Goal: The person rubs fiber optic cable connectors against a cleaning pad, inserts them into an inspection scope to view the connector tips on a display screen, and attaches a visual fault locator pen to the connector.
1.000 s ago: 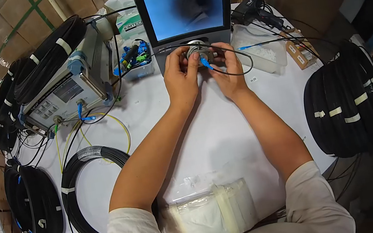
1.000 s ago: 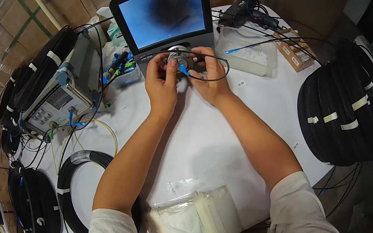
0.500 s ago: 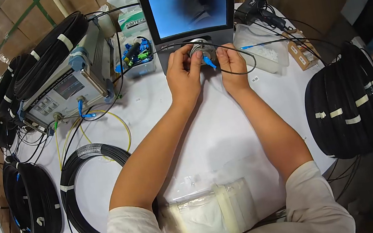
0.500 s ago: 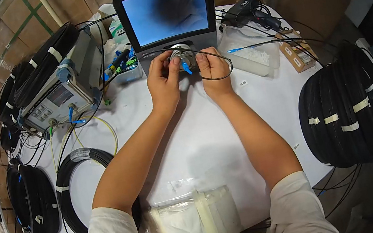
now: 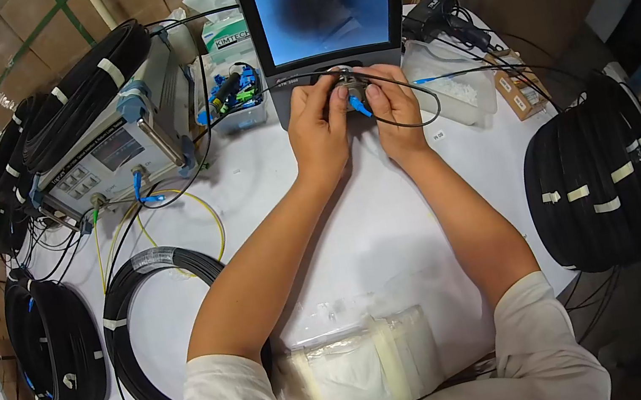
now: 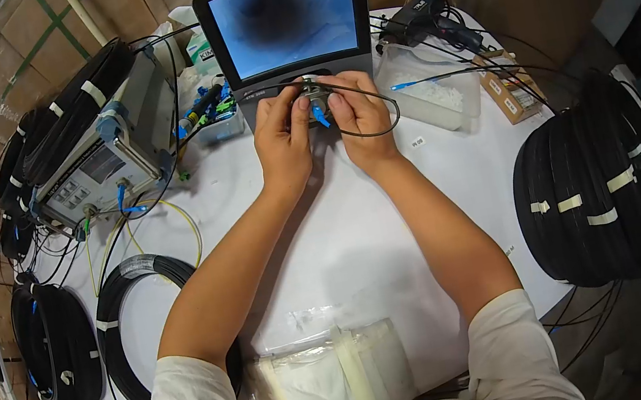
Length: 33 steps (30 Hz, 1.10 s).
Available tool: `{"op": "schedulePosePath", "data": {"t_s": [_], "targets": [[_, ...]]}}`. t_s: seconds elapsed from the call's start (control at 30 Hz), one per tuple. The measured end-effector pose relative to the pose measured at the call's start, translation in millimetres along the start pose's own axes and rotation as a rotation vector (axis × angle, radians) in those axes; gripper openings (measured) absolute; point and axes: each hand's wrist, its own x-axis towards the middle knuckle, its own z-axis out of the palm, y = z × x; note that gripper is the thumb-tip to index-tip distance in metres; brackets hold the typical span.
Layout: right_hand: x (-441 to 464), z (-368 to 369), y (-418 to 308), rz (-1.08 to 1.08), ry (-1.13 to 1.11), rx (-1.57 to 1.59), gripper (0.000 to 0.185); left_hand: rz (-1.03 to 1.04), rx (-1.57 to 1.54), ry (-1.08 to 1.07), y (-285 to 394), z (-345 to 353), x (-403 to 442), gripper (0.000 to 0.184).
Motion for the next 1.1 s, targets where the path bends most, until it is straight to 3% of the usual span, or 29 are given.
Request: {"op": "schedulePosePath", "data": {"t_s": [1.1], "targets": [[-3.1,3.3,-5.1,0.037,0.0,0.034,0.03,0.055,0.01,0.044,-1.5,1.0,3.1,0.024]]}}
